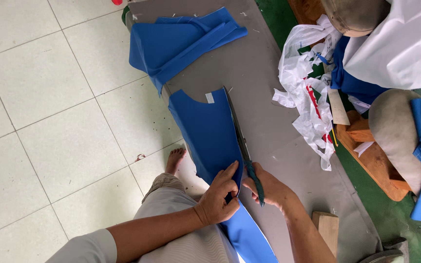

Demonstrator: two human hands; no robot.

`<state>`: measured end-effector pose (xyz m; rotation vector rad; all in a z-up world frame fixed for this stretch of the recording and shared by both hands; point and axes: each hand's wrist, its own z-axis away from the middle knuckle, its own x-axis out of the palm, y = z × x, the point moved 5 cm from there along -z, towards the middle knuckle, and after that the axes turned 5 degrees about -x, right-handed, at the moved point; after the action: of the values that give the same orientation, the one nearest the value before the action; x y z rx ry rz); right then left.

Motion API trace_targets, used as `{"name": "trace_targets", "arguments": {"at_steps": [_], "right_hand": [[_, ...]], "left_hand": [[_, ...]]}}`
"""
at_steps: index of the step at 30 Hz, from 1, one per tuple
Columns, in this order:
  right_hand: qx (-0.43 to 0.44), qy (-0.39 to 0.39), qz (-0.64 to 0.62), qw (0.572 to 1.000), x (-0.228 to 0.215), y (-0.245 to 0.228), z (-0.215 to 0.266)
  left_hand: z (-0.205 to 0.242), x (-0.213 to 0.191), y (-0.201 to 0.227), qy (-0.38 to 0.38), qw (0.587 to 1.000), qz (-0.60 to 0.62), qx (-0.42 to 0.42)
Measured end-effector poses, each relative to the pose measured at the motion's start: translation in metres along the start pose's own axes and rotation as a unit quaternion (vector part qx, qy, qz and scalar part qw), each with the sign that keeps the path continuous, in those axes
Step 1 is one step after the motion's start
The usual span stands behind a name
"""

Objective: The person cuts a blue fabric piece using shears, then irons the cut edge with a steam iron. They repeat this process by folding the fabric, cutting along the fold, and ironing the new edge.

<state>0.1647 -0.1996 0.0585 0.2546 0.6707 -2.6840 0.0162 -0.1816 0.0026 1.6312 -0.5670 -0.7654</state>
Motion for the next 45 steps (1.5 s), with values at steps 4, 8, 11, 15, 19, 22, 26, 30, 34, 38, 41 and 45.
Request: {"name": "trace_targets", "arguments": {"at_steps": [4, 8, 11, 15, 19, 22, 26, 30, 34, 38, 41, 45], "right_hand": [[0.024, 0.03, 0.005, 0.999, -0.006, -0.003, -0.01], [-0.009, 0.113, -0.001, 0.994, -0.014, 0.007, -0.01], [-0.008, 0.185, 0.001, 0.983, -0.029, 0.067, -0.034], [0.05, 0.338, 0.108, 0.934, -0.067, 0.147, -0.026], [0.101, 0.358, 0.131, 0.919, -0.072, 0.129, 0.014], [0.106, 0.395, 0.071, 0.91, -0.063, 0.154, -0.008], [0.032, 0.494, 0.129, 0.859, -0.02, 0.136, 0.032], [-0.052, 0.494, -0.024, 0.867, 0.075, 0.136, 0.064], [0.042, 0.511, 0.055, 0.857, 0.136, 0.183, 0.039], [0.084, 0.484, -0.017, 0.871, 0.147, 0.192, 0.036], [0.068, 0.458, -0.036, 0.886, 0.142, 0.191, 0.039], [0.008, 0.373, -0.227, 0.9, 0.121, 0.179, 0.069]], "left_hand": [[-0.003, -0.003, 0.003, 0.003, 1.0, 0.008, 0.024], [-0.007, -0.003, 0.006, -0.007, 0.999, -0.026, 0.037], [-0.017, -0.003, 0.001, -0.067, 0.99, -0.115, 0.05], [-0.042, -0.006, -0.012, -0.12, 0.958, -0.221, 0.14], [-0.131, -0.038, -0.034, -0.133, 0.933, -0.305, 0.134], [-0.188, -0.056, -0.04, -0.127, 0.882, -0.435, 0.127], [-0.219, -0.048, -0.04, -0.204, 0.839, -0.476, 0.168], [-0.305, -0.064, -0.028, -0.131, 0.847, -0.479, 0.187], [-0.454, -0.182, -0.064, 0.009, 0.978, -0.171, 0.119], [-0.423, -0.116, 0.039, -0.044, 0.86, -0.465, 0.206], [-0.307, -0.032, 0.051, -0.244, 0.862, -0.429, 0.118], [-0.199, 0.021, 0.031, -0.555, 0.748, -0.364, 0.014]]}}
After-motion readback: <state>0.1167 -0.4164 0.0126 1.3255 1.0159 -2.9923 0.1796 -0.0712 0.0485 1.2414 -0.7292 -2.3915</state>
